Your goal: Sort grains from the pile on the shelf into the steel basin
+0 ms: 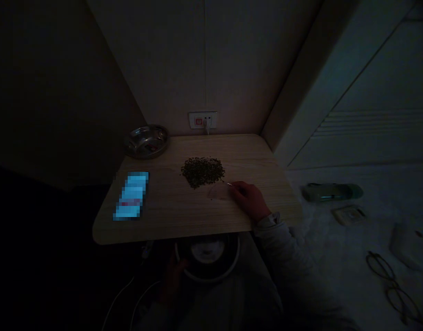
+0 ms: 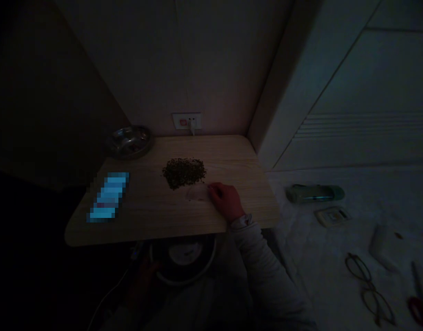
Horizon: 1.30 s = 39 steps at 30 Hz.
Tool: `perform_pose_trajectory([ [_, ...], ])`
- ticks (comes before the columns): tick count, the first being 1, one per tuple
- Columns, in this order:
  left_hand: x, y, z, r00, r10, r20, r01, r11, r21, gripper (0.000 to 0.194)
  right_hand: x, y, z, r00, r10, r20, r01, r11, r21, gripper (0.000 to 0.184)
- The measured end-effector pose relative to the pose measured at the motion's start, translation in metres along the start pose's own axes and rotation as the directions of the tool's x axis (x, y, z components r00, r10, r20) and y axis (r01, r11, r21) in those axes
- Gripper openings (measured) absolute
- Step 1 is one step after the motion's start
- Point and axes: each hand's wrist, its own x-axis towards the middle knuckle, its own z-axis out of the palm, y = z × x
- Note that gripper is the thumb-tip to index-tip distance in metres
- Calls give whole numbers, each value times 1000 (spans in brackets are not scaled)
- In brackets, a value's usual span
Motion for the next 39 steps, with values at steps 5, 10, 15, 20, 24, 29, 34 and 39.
perform_pose_trajectory([
  [5, 0, 0, 2, 999, -31, 19, 32, 998, -58, 54, -1, -2, 0, 1000, -19, 9, 20, 999, -36, 24],
  [10, 1, -2, 1, 1000, 8, 22, -7, 999, -50, 53, 0, -2, 1, 999, -28, 20, 28, 999, -37, 24],
  [15, -1, 1, 2, 1000, -8, 26, 9, 999, -39, 51, -1, -3, 0, 998, -47, 28, 49, 998, -44, 23],
  [20, -2, 1, 3, 1000, -4, 14, 5, 999, -47, 52, -2, -4, -1, 997, -62, 38, 64, 997, -37, 23],
  [24, -4, 3, 5, 999, -25, 23, 26, 998, -53, 56, -2, -4, 0, 997, -68, 34, 69, 997, -34, 21],
  [29, -7, 7, 7, 1000, -19, 2, 19, 999, -31, 55, -2, -4, -1, 995, -81, 55, 83, 996, -37, 20],
  [34, -7, 9, 8, 1000, 3, -2, -3, 1000, -25, 51, -3, -5, -2, 994, -83, 69, 87, 995, -49, 20],
  [39, -4, 3, 6, 1000, 15, 26, -14, 999, -44, 53, -3, -3, 0, 995, -83, 58, 87, 994, -68, 19],
])
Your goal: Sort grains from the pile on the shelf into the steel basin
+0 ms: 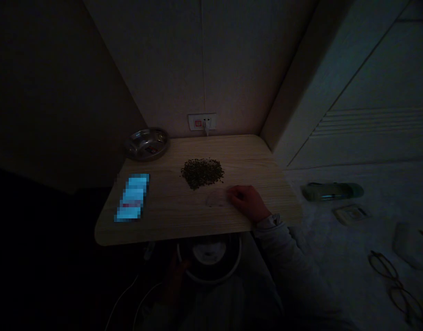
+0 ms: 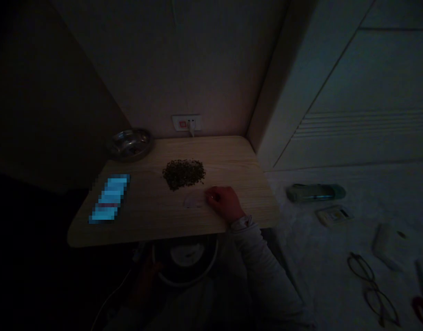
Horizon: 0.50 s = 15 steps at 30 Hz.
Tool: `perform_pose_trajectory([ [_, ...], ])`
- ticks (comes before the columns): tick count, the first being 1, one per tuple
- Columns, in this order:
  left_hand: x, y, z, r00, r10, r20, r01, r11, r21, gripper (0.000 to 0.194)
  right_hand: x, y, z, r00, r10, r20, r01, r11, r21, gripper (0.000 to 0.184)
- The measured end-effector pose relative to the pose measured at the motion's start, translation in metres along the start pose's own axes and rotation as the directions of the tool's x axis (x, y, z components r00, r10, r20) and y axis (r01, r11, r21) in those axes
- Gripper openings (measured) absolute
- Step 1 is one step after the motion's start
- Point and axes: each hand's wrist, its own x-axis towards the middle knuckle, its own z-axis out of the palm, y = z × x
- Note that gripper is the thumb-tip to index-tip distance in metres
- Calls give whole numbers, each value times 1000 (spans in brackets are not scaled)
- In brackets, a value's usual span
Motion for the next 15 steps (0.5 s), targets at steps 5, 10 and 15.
perform_pose_trajectory([
  [5, 6, -9, -4, 998, -23, 53, 26, 998, -49, 56, 0, 1, 0, 1000, -9, 11, 9, 1000, 23, 17],
  [10, 5, -8, -3, 999, -36, 39, 38, 998, -59, 55, 0, 0, -1, 1000, -16, 20, 15, 1000, 17, 17],
  [15, 0, -3, 0, 999, -22, 37, 23, 1000, -15, 58, 0, 1, 0, 1000, -17, 11, 17, 1000, -1, 17],
])
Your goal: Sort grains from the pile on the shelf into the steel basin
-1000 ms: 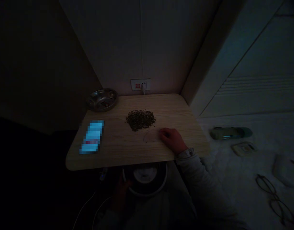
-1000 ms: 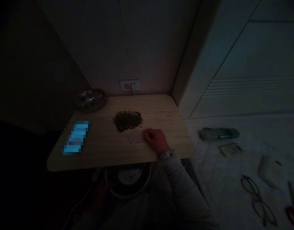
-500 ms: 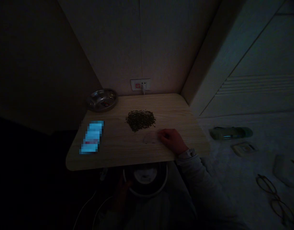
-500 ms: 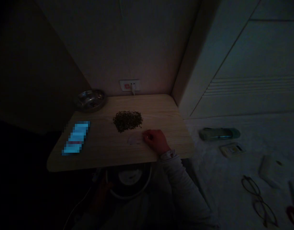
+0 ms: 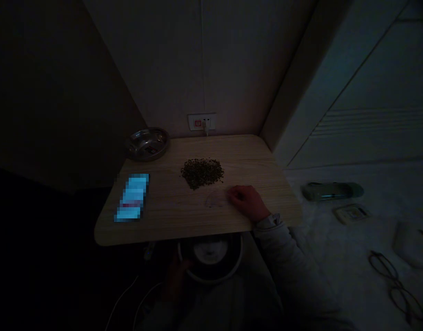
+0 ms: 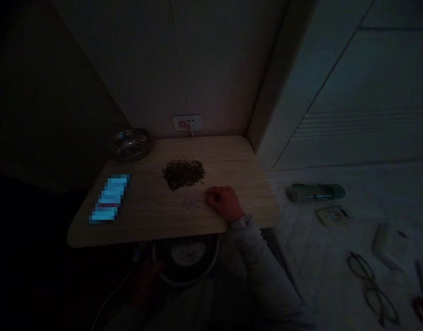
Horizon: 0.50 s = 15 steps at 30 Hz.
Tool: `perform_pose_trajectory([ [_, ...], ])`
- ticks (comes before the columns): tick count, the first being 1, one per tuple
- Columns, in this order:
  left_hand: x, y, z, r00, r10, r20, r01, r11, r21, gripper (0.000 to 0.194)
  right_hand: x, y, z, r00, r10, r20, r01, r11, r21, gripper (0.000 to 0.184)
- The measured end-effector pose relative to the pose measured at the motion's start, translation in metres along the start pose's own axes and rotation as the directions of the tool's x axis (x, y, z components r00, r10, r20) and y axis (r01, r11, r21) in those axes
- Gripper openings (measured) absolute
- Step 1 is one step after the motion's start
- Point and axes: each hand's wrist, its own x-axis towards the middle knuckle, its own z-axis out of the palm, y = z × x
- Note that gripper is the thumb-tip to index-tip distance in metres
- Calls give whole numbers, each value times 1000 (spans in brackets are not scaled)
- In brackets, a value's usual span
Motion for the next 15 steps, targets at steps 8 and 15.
perform_pose_trajectory([
  [8, -2, 2, 2, 1000, -2, -11, 2, 1000, 7, 56, -1, 0, 0, 998, -50, 47, 50, 999, 8, 18],
  [15, 4, -4, -1, 1000, 5, -1, -5, 999, 36, 59, -1, -1, -1, 997, -62, 46, 62, 998, 2, 16],
])
